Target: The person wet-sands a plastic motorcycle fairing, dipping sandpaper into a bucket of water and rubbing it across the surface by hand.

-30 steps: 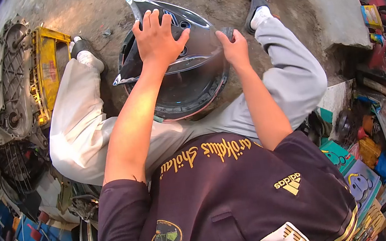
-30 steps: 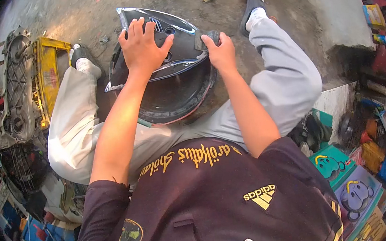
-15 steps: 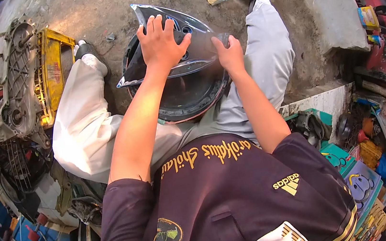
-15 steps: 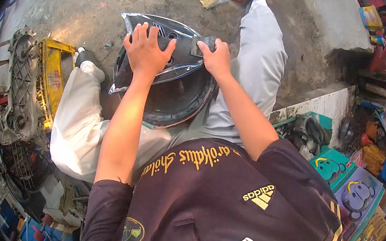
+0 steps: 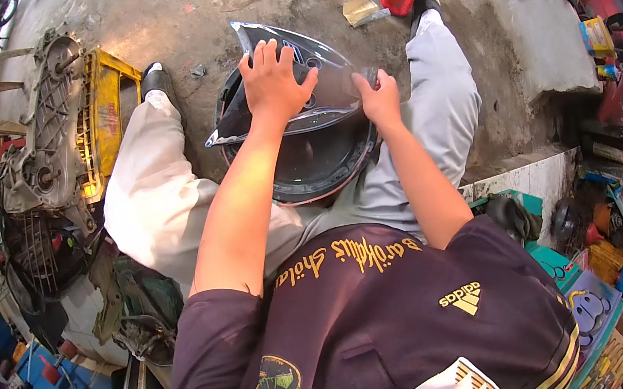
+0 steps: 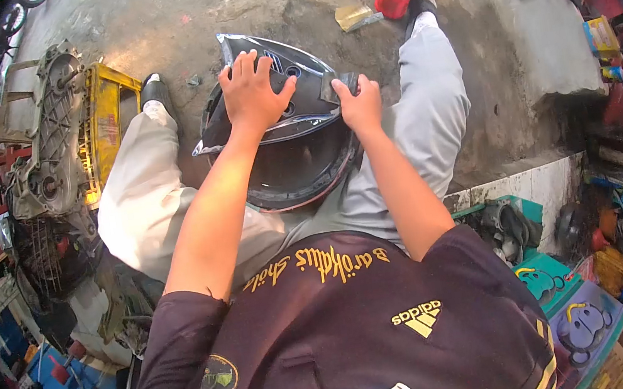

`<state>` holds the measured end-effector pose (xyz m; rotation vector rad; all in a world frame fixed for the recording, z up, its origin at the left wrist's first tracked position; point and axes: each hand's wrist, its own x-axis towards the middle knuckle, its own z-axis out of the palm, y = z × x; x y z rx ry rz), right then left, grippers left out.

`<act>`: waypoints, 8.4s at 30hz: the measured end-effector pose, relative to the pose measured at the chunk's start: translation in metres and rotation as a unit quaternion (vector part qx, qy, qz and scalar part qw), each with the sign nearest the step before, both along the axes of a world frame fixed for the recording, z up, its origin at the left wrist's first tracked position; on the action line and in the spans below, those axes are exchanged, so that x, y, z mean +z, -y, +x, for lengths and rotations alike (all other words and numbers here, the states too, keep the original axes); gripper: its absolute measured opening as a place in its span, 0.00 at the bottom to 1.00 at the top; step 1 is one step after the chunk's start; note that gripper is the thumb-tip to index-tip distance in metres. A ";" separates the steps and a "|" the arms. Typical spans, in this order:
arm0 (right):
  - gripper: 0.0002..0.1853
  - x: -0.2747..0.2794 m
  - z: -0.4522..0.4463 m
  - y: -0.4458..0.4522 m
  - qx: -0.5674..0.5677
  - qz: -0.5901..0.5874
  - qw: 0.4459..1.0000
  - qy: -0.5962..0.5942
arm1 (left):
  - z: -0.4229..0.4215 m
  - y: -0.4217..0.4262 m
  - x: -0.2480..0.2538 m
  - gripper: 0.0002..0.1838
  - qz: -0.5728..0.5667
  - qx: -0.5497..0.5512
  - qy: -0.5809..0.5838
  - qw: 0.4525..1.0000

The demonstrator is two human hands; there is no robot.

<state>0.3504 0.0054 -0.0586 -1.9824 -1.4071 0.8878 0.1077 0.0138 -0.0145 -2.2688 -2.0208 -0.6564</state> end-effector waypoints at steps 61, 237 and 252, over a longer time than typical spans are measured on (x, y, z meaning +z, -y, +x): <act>0.23 0.000 -0.007 0.013 -0.074 0.028 0.997 -0.004 | 0.003 -0.002 0.006 0.30 0.000 -0.012 -0.026 1.000; 0.21 0.040 -0.025 0.053 0.149 0.252 0.942 0.163 | -0.001 -0.002 0.010 0.29 0.006 -0.023 -0.007 1.000; 0.20 0.047 -0.029 0.059 0.148 0.224 0.951 0.155 | 0.001 -0.002 0.011 0.29 0.003 -0.019 -0.003 1.000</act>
